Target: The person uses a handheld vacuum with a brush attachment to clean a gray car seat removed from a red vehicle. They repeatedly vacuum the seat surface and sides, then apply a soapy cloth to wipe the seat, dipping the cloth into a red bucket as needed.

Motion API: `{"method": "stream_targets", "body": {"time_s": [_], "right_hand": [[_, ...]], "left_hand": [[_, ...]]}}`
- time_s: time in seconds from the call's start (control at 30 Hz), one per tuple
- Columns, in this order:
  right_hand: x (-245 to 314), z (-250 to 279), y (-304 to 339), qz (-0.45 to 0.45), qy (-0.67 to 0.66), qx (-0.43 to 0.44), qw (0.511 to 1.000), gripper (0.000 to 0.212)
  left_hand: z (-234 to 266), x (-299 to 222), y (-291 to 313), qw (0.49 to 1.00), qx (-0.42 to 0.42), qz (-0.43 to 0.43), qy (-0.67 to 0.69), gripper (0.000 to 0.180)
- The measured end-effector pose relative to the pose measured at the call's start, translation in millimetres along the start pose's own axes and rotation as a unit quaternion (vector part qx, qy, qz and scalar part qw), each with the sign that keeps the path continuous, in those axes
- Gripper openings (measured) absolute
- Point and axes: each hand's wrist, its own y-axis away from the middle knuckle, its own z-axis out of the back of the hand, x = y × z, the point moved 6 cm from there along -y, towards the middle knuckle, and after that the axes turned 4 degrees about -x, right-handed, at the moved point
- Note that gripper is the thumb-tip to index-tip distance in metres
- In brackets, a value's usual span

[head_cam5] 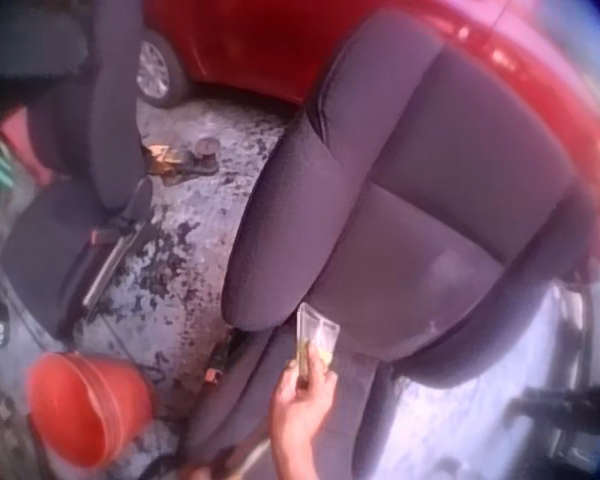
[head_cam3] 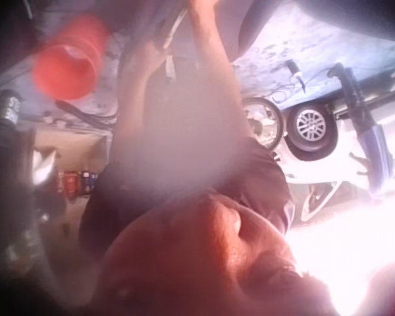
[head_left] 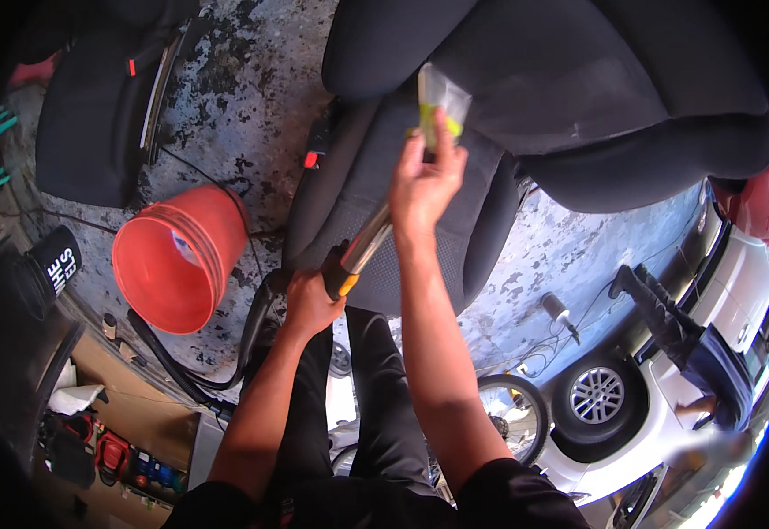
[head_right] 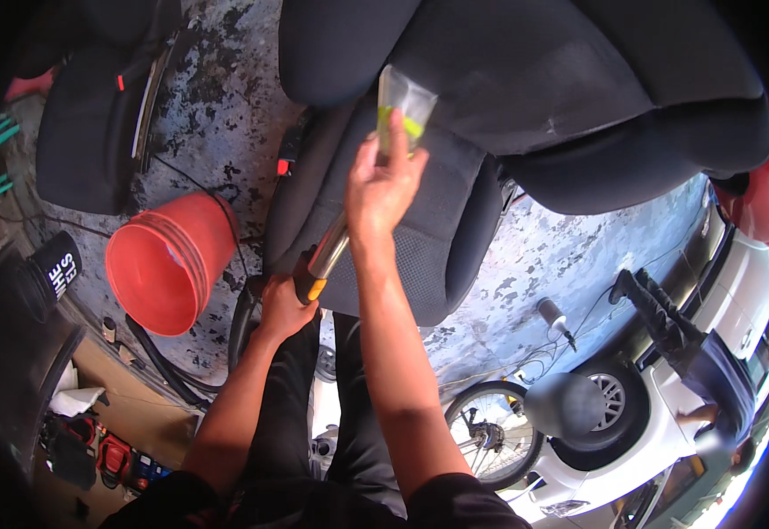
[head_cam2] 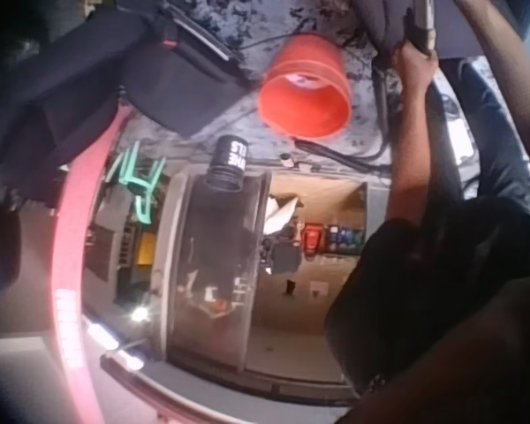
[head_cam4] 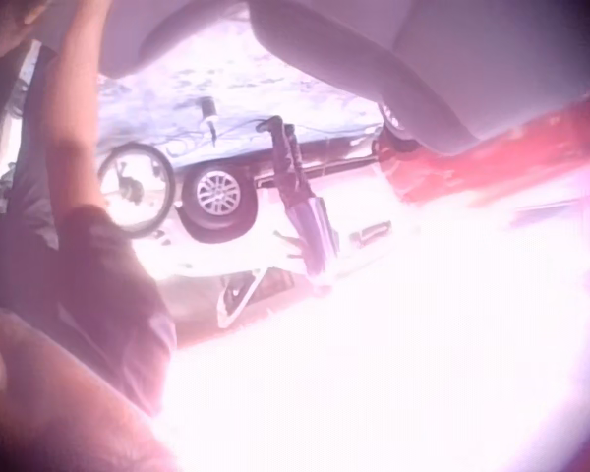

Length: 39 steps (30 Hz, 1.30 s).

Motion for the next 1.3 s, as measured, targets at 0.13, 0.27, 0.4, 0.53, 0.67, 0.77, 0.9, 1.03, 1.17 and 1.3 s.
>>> {"method": "stream_targets", "body": {"time_s": [0.13, 0.27, 0.4, 0.53, 0.67, 0.77, 0.9, 1.03, 1.17, 1.3], "right_hand": [[-80, -6, 58, -0.145, 0.134, 0.109, 0.974, 0.049], [-6, 57, 58, -0.199, -0.127, 0.096, 0.967, 0.055], [99, 131, -58, -0.081, -0.137, 0.036, 0.987, 0.051], [174, 174, -167, 0.048, -0.103, -0.017, 0.993, 0.05], [134, 141, -167, 0.074, -0.086, 0.025, 0.993, 0.046], [38, 118, -132, 0.041, -0.074, 0.033, 0.996, 0.049], [-11, 100, -101, 0.005, -0.053, 0.04, 0.998, 0.054], [-2, 104, -86, 0.065, -0.046, 0.042, 0.996, 0.056], [-39, 88, -49, -0.035, 0.011, 0.147, 0.988, 0.058], [-150, 84, -19, -0.084, 0.114, 0.24, 0.96, 0.065]], "left_hand": [[-16, 25, 57, 0.988, 0.106, 0.096, -0.051, 0.033], [0, 7, 97, 0.993, 0.098, 0.043, -0.055, 0.04], [40, -134, 48, 0.995, 0.035, -0.079, 0.048, 0.036], [59, -248, -10, 0.983, -0.026, -0.163, 0.075, 0.027], [0, -227, -33, 0.984, -0.003, -0.109, 0.138, 0.037], [-42, -174, -12, 0.985, 0.007, -0.058, 0.165, 0.032], [-68, -133, -3, 0.995, -0.013, -0.037, 0.095, 0.023], [-79, -123, 14, 0.998, -0.05, -0.006, 0.037, 0.027], [-107, -94, 49, 0.991, 0.014, 0.106, 0.075, 0.029], [-150, -84, 100, 0.98, 0.071, 0.183, -0.008, 0.034]]}}
